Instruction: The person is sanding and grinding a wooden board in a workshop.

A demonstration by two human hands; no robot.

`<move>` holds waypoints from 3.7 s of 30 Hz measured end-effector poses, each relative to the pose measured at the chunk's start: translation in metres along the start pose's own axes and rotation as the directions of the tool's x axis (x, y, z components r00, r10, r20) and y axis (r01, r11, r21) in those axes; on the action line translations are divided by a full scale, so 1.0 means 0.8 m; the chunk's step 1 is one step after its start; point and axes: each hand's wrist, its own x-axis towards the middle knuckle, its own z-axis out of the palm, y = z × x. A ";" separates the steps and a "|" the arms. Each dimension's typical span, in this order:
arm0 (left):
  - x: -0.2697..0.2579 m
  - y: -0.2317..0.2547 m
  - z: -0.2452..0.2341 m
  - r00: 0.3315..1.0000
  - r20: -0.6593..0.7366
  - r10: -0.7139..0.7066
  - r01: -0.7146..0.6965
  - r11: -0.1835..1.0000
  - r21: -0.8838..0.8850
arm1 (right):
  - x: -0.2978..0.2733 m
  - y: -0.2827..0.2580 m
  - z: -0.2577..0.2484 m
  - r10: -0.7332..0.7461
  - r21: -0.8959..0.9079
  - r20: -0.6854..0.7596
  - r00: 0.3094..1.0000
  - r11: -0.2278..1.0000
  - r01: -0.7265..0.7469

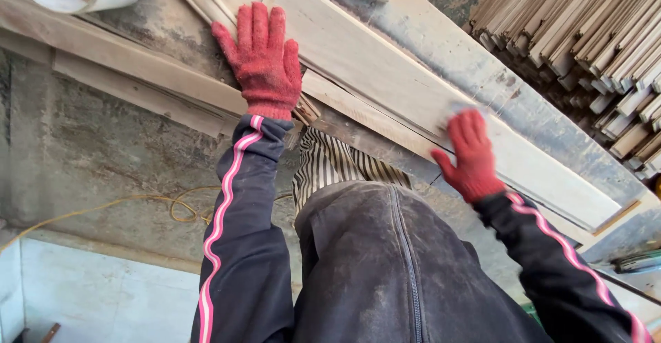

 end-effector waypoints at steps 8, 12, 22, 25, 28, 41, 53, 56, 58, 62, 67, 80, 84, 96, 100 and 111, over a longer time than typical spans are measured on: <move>-0.006 -0.001 0.007 1.000 0.015 0.010 -0.010 0.999 0.035 | 0.198 -0.112 0.061 -0.272 0.034 -0.159 0.949 0.959 0.281; -0.007 0.001 0.009 1.000 -0.004 0.023 -0.023 0.997 0.070 | 0.027 -0.002 0.042 -0.215 0.188 -0.338 0.916 0.938 0.290; -0.005 0.000 0.005 0.999 -0.010 0.038 -0.037 0.993 0.109 | 0.055 -0.049 0.070 0.011 0.185 -0.374 0.928 0.981 0.063; -0.009 -0.005 0.012 0.998 -0.036 0.045 -0.042 0.995 0.096 | 0.147 -0.110 0.086 -0.161 0.150 -0.270 0.949 0.967 0.206; -0.014 -0.017 0.029 0.998 -0.052 0.037 -0.031 0.993 0.117 | 0.114 -0.091 0.065 -0.110 0.199 -0.274 0.956 0.965 0.168; -0.014 -0.022 0.027 0.995 -0.025 0.093 -0.088 0.982 0.165 | 0.028 -0.063 0.112 0.087 0.167 -0.447 0.890 0.986 -0.012; -0.012 -0.021 0.032 0.995 -0.035 0.098 -0.084 0.954 0.288 | -0.198 0.124 0.132 0.401 0.068 -0.556 0.728 0.895 -0.441; -0.024 -0.033 0.045 0.995 -0.097 -0.008 0.041 0.939 0.341 | -0.013 0.010 0.092 0.129 0.200 -0.518 0.846 0.979 -0.027; -0.024 -0.030 0.051 0.959 -0.280 -0.040 0.130 0.941 0.312 | 0.115 -0.057 0.080 -0.077 0.134 -0.515 0.854 0.977 0.169; -0.015 -0.028 0.057 0.845 -0.534 -0.015 0.206 0.931 0.301 | 0.305 -0.142 0.115 -0.470 -0.135 -0.375 0.799 0.881 0.454; -0.012 -0.019 0.048 0.837 -0.541 -0.077 0.207 0.961 0.185 | 0.220 -0.118 0.055 -0.502 -0.121 -0.289 0.815 0.864 0.489; -0.016 -0.022 0.054 0.784 -0.599 -0.162 0.262 0.961 0.084 | 0.322 -0.193 0.049 -0.680 -0.112 -0.260 0.686 0.727 0.678; -0.016 -0.023 0.051 0.788 -0.596 -0.155 0.249 0.965 0.078 | 0.237 -0.134 0.017 -0.639 -0.072 -0.158 0.753 0.768 0.637; -0.030 -0.009 0.041 0.858 -0.414 -0.305 0.339 0.941 0.008 | 0.260 -0.150 0.021 -0.606 -0.025 -0.002 0.795 0.795 0.606; -0.024 -0.008 0.033 0.851 -0.427 -0.306 0.339 0.941 0.001 | 0.246 -0.145 0.008 -0.568 -0.061 -0.020 0.823 0.822 0.566; -0.027 -0.005 0.038 0.897 -0.408 -0.169 0.225 0.970 0.094 | 0.173 -0.085 0.028 -0.397 0.134 -0.244 0.885 0.890 0.437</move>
